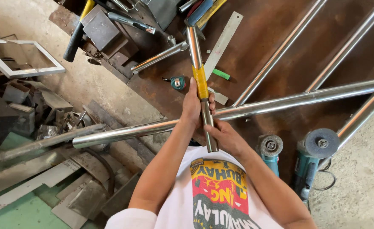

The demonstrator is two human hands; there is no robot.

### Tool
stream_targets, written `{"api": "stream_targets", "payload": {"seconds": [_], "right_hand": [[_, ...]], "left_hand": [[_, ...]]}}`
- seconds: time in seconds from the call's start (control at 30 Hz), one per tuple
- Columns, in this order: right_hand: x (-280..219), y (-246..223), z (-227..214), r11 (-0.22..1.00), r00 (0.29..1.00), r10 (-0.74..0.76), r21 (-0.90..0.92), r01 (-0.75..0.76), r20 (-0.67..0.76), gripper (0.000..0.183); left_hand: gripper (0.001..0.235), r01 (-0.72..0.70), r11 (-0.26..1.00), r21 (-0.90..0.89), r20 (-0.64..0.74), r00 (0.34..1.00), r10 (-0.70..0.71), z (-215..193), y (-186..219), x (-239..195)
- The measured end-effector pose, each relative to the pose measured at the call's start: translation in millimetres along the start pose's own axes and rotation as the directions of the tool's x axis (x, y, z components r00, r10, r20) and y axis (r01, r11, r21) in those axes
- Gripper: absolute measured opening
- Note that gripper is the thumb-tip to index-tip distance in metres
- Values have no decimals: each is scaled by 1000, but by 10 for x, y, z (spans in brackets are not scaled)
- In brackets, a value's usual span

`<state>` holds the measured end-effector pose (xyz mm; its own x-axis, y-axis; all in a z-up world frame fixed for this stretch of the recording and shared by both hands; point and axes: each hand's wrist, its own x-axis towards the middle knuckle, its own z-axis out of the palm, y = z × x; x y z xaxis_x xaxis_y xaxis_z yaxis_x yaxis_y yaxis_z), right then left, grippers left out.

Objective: The worker measures a stainless steel pipe using a tape measure and a square, marks it with a pen, and then cuts it using a hand-held angle grinder.

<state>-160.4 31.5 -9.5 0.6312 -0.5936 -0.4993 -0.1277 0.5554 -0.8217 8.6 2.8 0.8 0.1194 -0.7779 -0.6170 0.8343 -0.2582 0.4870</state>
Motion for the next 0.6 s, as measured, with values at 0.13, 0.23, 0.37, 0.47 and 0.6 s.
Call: {"api": "stream_targets", "payload": {"seconds": [0.13,0.23,0.37,0.47,0.6], "right_hand": [[166,-488,-76,961,992,22,-272,-55,-122,51],[646,-159,-525,874,921,-60,-465,-138,-385,36],[1156,112,-857,593,875,-260,-783,-189,-409,29],[1436,134,-854,391,835,-396,-893,-221,-381,32],[1889,313,-1016,131,872,-269,-913,-387,-408,45]], "left_hand": [[68,18,1000,18,-68,998,-17,-105,103,49],[67,47,998,32,-110,993,-43,-216,173,77],[63,37,999,-14,-153,988,-39,-255,309,39],[64,53,998,-25,-166,985,-57,-329,332,62],[67,92,995,-37,-145,985,-97,-477,268,158]]}}
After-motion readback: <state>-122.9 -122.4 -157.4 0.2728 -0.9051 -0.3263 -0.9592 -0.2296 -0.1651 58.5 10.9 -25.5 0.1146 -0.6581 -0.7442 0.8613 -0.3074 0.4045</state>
